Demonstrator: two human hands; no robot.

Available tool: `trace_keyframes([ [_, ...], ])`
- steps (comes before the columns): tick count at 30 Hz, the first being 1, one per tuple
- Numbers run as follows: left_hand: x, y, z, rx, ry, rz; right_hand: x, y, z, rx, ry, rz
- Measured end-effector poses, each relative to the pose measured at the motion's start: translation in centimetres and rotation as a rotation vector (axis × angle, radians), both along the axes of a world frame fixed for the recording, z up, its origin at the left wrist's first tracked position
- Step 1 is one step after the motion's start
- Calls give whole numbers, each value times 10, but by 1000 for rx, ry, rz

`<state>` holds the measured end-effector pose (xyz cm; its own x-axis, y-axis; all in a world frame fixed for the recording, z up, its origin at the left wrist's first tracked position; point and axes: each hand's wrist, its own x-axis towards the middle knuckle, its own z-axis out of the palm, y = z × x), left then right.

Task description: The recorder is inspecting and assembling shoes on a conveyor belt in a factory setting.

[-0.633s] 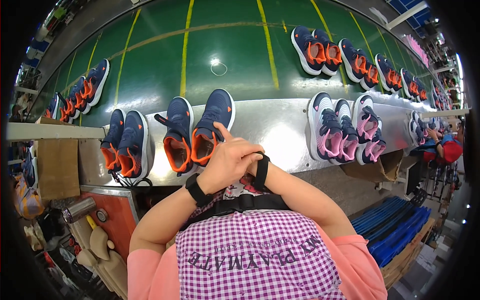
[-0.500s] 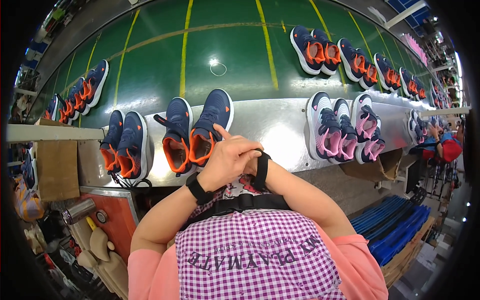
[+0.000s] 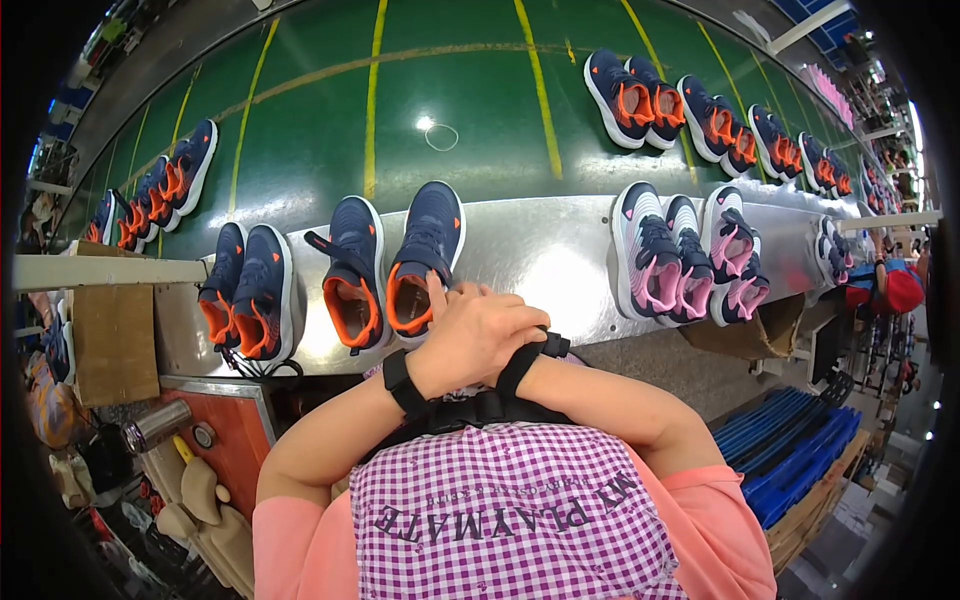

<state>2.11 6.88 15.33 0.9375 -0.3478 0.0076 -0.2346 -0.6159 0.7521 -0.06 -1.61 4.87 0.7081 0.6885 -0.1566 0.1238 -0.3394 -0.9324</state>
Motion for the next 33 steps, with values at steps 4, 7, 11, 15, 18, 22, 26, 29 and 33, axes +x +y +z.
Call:
trace_keyframes([
  [4, 1, 9, 14, -98, 103, -116, 8, -18, 18, -252, -262, 28],
  [7, -7, 15, 12, -135, 149, -99, 14, 3, 26, -440, -457, 53],
  [11, -13, 11, 19, -108, -38, 165, 41, 11, 36, -640, -377, 111],
  [15, -14, 12, 24, -158, 74, 319, 86, 8, 28, -421, -25, -250],
  [18, -12, 12, 18, -174, 237, 382, 99, 15, 26, -376, 14, -465],
  [22, -2, 13, 5, -208, 265, 273, 117, 18, 20, -231, 182, -648],
  [26, 5, 5, 9, -372, 493, 245, 126, 13, -1, -30, 371, -792],
  [29, 10, 6, 12, -270, 566, 241, 128, 16, 8, 26, 433, -868],
  [33, 8, -4, 5, -100, 40, 234, 131, 16, 17, 89, 503, -948],
])
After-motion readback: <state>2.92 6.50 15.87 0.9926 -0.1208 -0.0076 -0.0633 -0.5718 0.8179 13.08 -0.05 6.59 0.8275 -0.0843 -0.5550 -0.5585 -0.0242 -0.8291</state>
